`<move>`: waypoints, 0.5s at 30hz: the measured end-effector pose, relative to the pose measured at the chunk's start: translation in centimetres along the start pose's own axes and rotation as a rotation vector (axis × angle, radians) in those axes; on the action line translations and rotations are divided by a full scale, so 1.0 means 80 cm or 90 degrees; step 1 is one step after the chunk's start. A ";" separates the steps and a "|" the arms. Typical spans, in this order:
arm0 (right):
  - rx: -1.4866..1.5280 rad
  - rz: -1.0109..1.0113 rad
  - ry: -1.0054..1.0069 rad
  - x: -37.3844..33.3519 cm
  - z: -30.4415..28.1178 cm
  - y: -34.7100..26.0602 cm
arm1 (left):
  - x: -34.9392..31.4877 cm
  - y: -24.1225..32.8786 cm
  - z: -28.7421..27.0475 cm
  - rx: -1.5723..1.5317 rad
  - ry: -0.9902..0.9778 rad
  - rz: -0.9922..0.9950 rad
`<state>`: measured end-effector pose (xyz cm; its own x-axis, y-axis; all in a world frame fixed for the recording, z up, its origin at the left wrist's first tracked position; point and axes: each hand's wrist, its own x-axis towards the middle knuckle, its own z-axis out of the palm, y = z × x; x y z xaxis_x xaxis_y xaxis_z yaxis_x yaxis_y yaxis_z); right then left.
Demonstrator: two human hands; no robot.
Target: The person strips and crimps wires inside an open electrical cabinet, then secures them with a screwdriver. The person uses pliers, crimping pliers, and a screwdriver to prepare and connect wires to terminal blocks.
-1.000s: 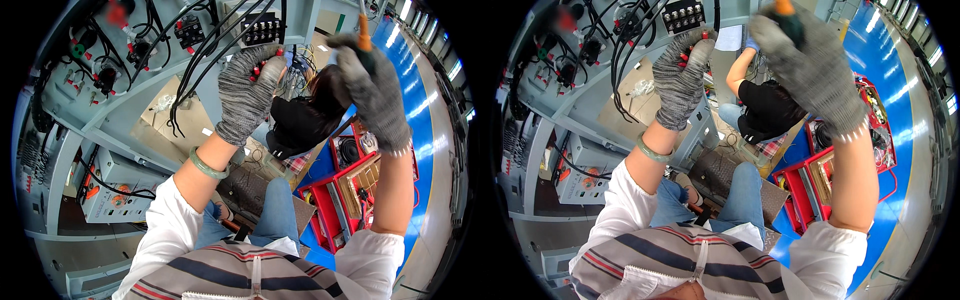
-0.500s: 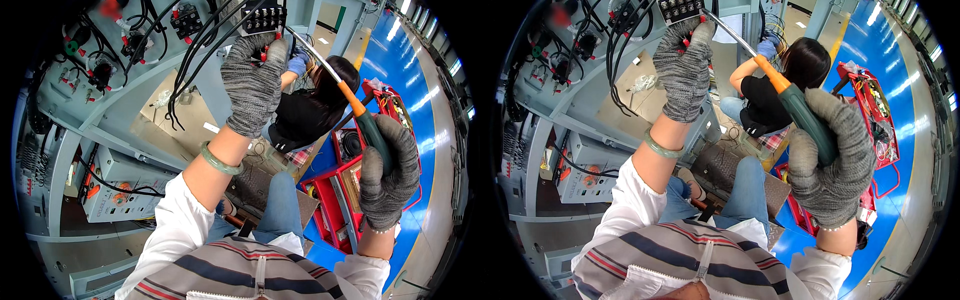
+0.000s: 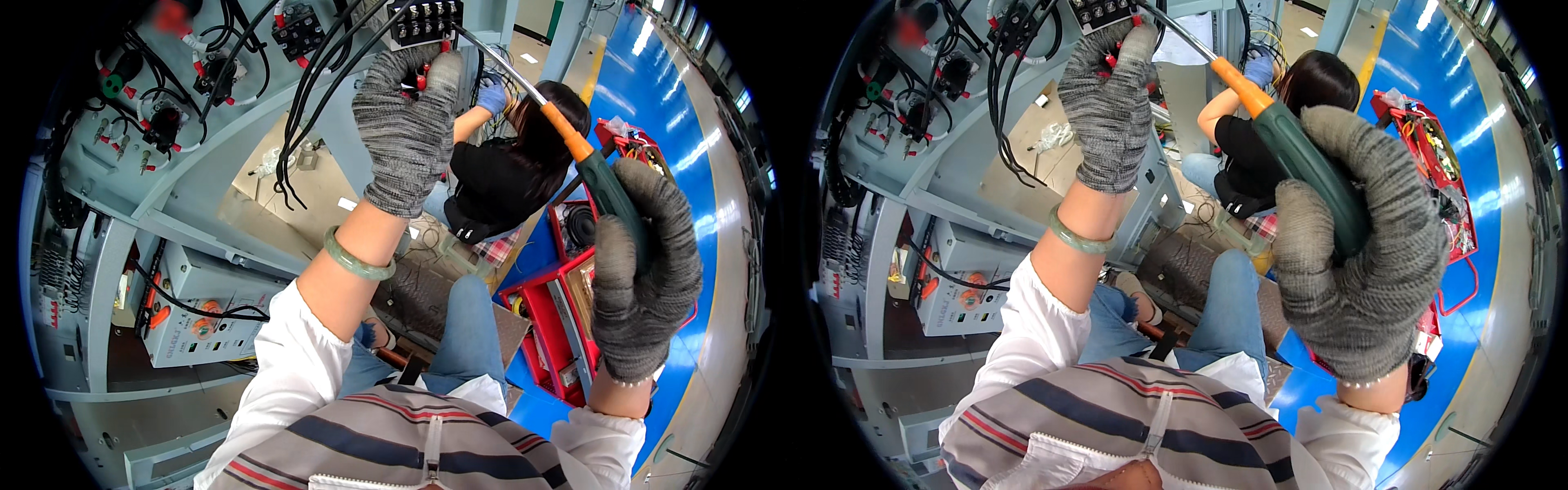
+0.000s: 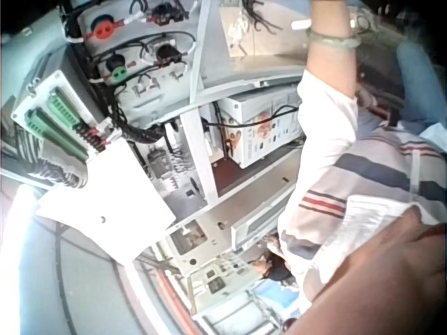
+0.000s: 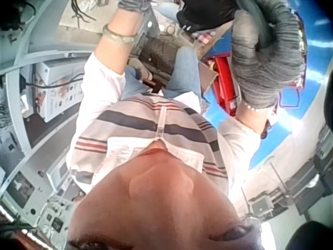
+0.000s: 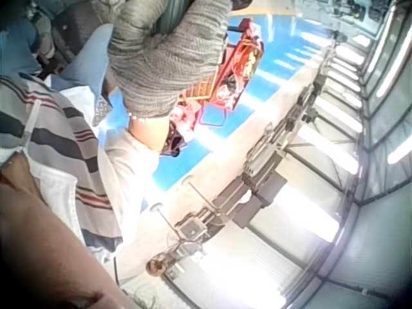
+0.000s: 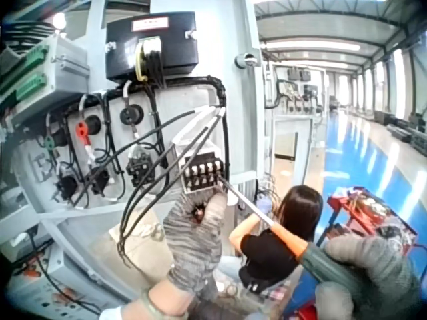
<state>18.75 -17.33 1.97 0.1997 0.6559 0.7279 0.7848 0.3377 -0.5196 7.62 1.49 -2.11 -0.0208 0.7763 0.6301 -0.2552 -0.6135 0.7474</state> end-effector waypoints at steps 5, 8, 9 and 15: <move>0.401 0.195 -0.132 0.015 -0.028 -0.006 | 0.006 -0.007 -0.001 0.025 0.001 0.041; 0.517 0.430 0.133 0.026 0.014 -0.039 | 0.008 -0.009 0.001 0.073 -0.014 0.085; 0.524 0.456 0.176 0.026 0.021 -0.047 | 0.007 -0.009 -0.001 0.090 -0.016 0.100; 0.375 0.227 -0.024 0.013 0.001 -0.027 | 0.010 -0.014 -0.004 0.065 0.000 0.051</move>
<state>17.23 -17.30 3.80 0.3580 0.8141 0.4572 0.2234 0.4008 -0.8885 7.60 2.88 -2.51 -0.0373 0.7244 0.6884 -0.1537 -0.6848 0.7123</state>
